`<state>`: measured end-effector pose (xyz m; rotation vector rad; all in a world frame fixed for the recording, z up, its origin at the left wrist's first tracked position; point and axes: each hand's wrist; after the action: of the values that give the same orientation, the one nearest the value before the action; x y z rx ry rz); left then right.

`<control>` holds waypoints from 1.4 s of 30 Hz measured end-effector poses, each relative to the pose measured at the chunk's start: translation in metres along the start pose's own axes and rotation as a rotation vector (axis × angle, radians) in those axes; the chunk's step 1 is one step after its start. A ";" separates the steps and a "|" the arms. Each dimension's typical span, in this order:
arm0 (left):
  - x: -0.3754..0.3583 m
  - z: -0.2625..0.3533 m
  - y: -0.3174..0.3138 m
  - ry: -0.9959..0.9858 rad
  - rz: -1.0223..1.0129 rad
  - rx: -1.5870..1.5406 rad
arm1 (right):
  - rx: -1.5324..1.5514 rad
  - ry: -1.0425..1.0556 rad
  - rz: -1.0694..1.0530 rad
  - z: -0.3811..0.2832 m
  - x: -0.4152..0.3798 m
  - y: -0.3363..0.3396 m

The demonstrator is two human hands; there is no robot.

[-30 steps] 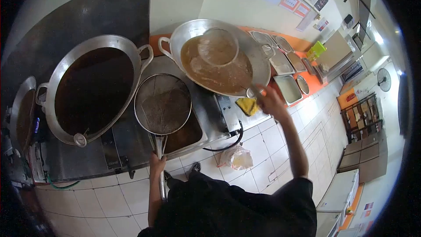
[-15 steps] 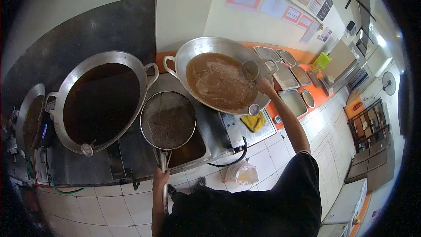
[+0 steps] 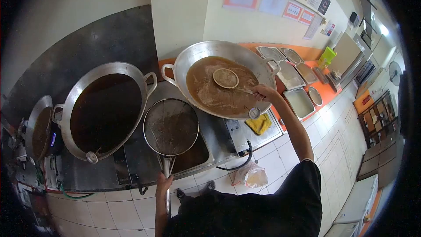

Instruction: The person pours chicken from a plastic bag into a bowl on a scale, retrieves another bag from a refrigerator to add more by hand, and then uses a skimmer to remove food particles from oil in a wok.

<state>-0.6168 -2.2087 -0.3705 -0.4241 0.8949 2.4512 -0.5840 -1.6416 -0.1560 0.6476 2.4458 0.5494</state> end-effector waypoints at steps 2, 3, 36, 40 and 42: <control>-0.002 0.006 0.003 0.002 -0.017 0.013 | 0.233 -0.069 -0.145 0.003 0.003 0.002; 0.003 -0.002 0.001 0.007 -0.055 0.020 | 0.420 -0.143 -0.277 0.018 0.025 0.007; -0.002 0.001 0.003 -0.036 -0.034 0.046 | -0.434 0.319 -0.294 -0.045 0.105 0.002; 0.008 -0.008 0.002 0.001 -0.060 0.076 | -0.458 0.291 -0.313 -0.052 0.054 0.006; 0.007 -0.008 0.001 0.003 -0.043 0.065 | -0.419 0.223 -0.406 -0.045 0.046 0.014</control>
<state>-0.6226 -2.2122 -0.3792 -0.4193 0.9537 2.3762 -0.6400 -1.6160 -0.1325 -0.0847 2.4522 0.9620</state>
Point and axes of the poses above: each hand's wrist, its own x-axis towards the middle knuckle, its own y-axis out of the back of the hand, z = x × y, and after that the axes turned 3 degrees about -y, right-handed
